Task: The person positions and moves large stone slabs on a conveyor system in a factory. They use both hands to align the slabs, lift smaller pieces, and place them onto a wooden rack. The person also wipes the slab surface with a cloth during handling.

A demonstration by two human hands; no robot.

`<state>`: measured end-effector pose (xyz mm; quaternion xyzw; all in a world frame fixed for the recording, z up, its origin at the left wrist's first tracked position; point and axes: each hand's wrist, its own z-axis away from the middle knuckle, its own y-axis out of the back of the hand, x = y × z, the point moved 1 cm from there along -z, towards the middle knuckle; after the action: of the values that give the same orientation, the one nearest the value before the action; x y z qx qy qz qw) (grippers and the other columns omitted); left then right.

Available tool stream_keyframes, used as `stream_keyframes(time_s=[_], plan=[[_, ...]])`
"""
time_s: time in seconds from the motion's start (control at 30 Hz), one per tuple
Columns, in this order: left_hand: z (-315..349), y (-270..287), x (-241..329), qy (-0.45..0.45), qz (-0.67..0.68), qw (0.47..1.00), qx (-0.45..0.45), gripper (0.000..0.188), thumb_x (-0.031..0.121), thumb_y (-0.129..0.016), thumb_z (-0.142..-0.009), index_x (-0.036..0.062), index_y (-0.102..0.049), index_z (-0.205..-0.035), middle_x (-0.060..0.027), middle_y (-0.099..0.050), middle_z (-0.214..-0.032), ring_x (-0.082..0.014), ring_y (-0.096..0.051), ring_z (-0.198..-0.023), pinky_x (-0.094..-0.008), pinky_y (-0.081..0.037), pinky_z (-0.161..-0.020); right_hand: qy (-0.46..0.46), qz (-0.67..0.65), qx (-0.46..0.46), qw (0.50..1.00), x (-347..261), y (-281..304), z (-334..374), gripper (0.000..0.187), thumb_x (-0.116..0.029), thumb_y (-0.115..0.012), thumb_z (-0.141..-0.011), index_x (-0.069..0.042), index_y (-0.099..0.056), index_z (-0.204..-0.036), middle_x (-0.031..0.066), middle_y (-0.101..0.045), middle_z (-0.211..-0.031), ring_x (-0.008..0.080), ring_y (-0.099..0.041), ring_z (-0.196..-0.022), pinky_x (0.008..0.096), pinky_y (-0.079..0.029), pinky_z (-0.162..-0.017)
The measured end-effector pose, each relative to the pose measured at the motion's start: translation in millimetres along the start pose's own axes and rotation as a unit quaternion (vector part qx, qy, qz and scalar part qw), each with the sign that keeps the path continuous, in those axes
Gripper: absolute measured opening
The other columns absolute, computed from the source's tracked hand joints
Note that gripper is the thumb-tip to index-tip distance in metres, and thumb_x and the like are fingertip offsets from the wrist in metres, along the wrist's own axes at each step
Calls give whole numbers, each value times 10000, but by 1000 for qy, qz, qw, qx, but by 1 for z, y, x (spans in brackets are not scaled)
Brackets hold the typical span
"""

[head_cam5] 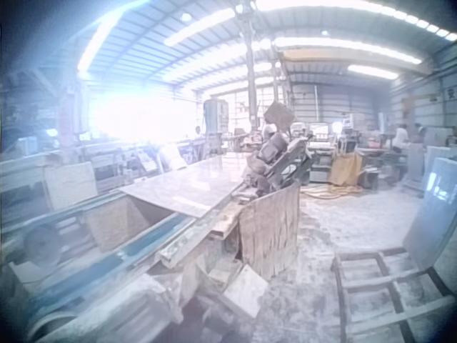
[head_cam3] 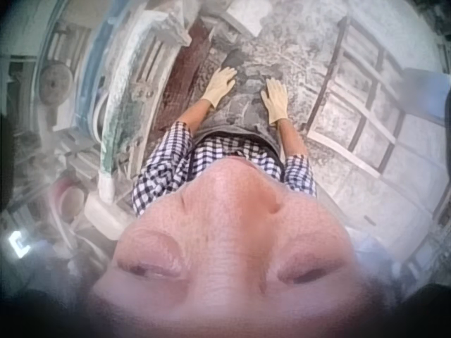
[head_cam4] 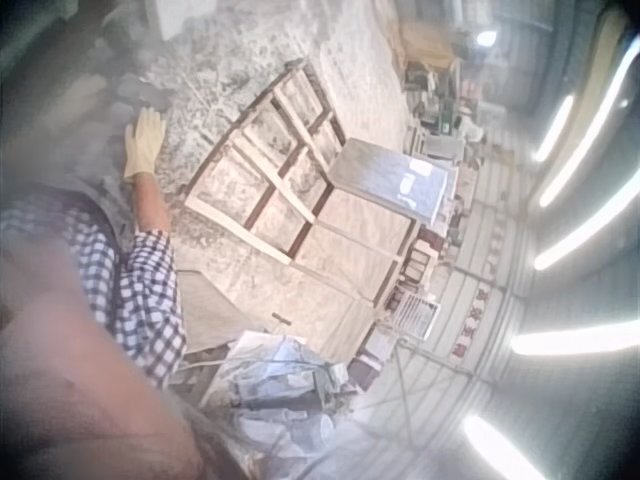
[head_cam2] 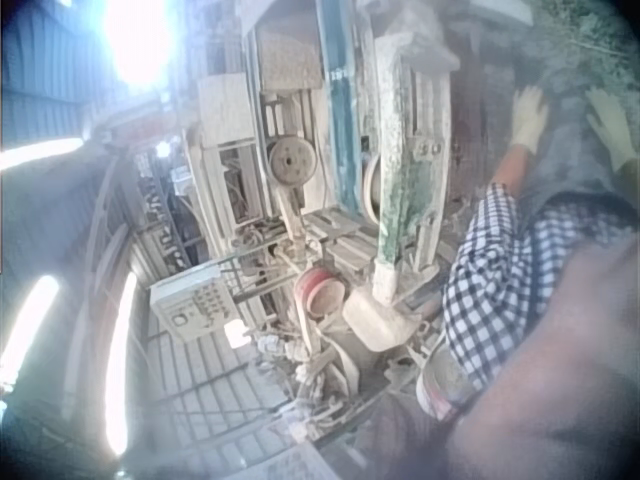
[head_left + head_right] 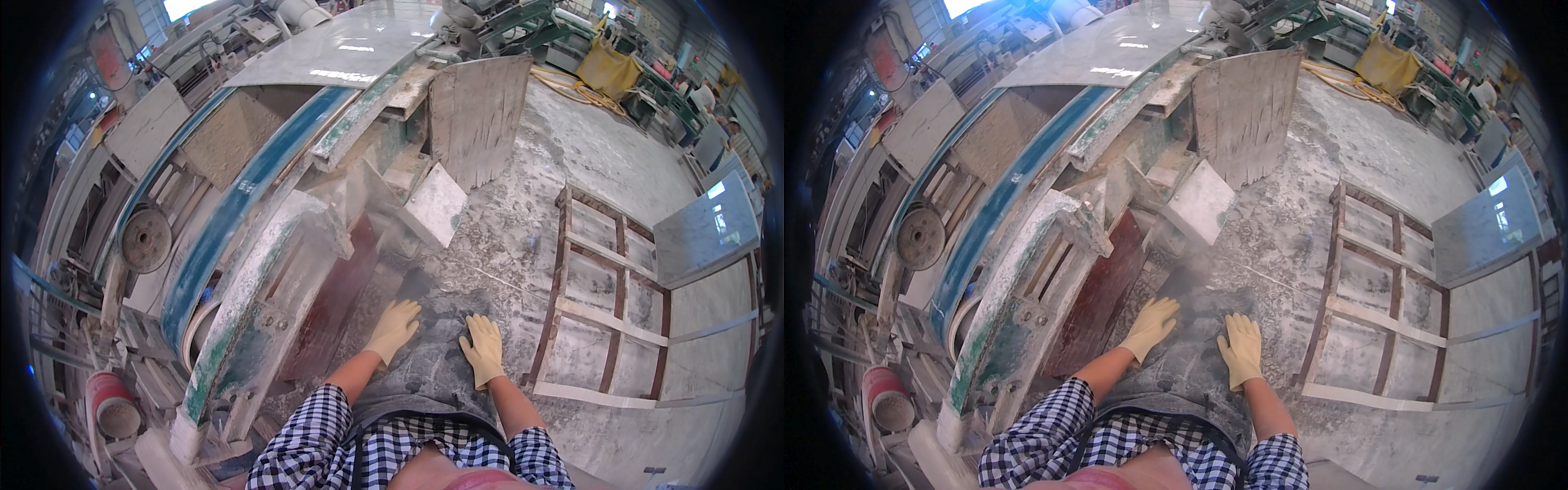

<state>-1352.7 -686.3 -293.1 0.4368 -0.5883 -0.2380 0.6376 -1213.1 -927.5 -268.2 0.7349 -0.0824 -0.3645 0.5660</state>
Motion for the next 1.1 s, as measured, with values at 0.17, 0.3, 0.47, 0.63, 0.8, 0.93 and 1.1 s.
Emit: stream_keyframes(time_s=[0.17, 0.3, 0.47, 0.63, 0.8, 0.93, 1.1], plan=[[1, 3, 3, 3, -3, 1000, 2, 443, 221, -644, -952, 51, -619, -1360, -149, -589, -1456, -343, -480, -1416, -516, -325, -1201, -6, 2, -22, 1000, -1, 0, -1, 557, -280, -661, -929, -41, -554, -1421, 194, -534, -1495, 375, -427, -1437, 524, -270, -1223], [0, 3, 4, 1, -1, 1000, 6, 436, 215, -645, -952, 50, -618, -1355, -154, -587, -1454, -346, -482, -1412, -515, -327, -1199, -6, 1, -22, 1000, 0, 0, -1, 556, -275, -660, -930, -47, -549, -1425, 188, -536, -1495, 372, -425, -1440, 524, -268, -1224], [0, 2, 3, 8, -4, 1000, -3, 440, 221, -641, -954, 55, -617, -1361, -154, -582, -1464, -340, -480, -1417, -507, -325, -1202, -5, -4, -21, 1000, 0, 0, -2, 559, -275, -661, -929, -54, -548, -1430, 183, -538, -1495, 368, -424, -1442, 526, -267, -1225], [0, 0, 2, 3, -1, 1000, 7, 443, 226, -640, -953, 57, -621, -1362, -151, -591, -1455, -336, -482, -1417, -504, -323, -1205, -2, -2, -13, 1000, -3, 2, -2, 550, -276, -666, -925, -45, -565, -1413, 185, -548, -1481, 368, -432, -1434, 523, -274, -1221], [0, -1, 0, 1, 5, 1000, 10, 445, 227, -640, -951, 54, -625, -1360, -150, -599, -1447, -337, -488, -1412, -509, -327, -1203, 7, 6, -21, 1000, -3, 5, -3, 544, -276, -665, -926, -21, -571, -1397, 197, -553, -1468, 375, -449, -1412, 518, -290, -1206], [0, -1, -1, -5, -2, 1000, 15, 446, 229, -639, -951, 51, -626, -1360, -149, -600, -1447, -339, -492, -1409, -514, -332, -1200, 6, 13, -15, 1000, -4, 4, -2, 553, -281, -659, -931, -14, -561, -1406, 204, -551, -1468, 380, -448, -1410, 516, -291, -1204], [0, 0, 0, -5, -3, 1000, 10, 450, 239, -631, -953, 49, -627, -1361, -146, -602, -1448, -330, -493, -1408, -509, -328, -1203, 2, 9, -20, 1000, -2, 3, 0, 562, -297, -643, -942, -28, -551, -1427, 203, -534, -1496, 376, -430, -1435, 516, -278, -1217]])
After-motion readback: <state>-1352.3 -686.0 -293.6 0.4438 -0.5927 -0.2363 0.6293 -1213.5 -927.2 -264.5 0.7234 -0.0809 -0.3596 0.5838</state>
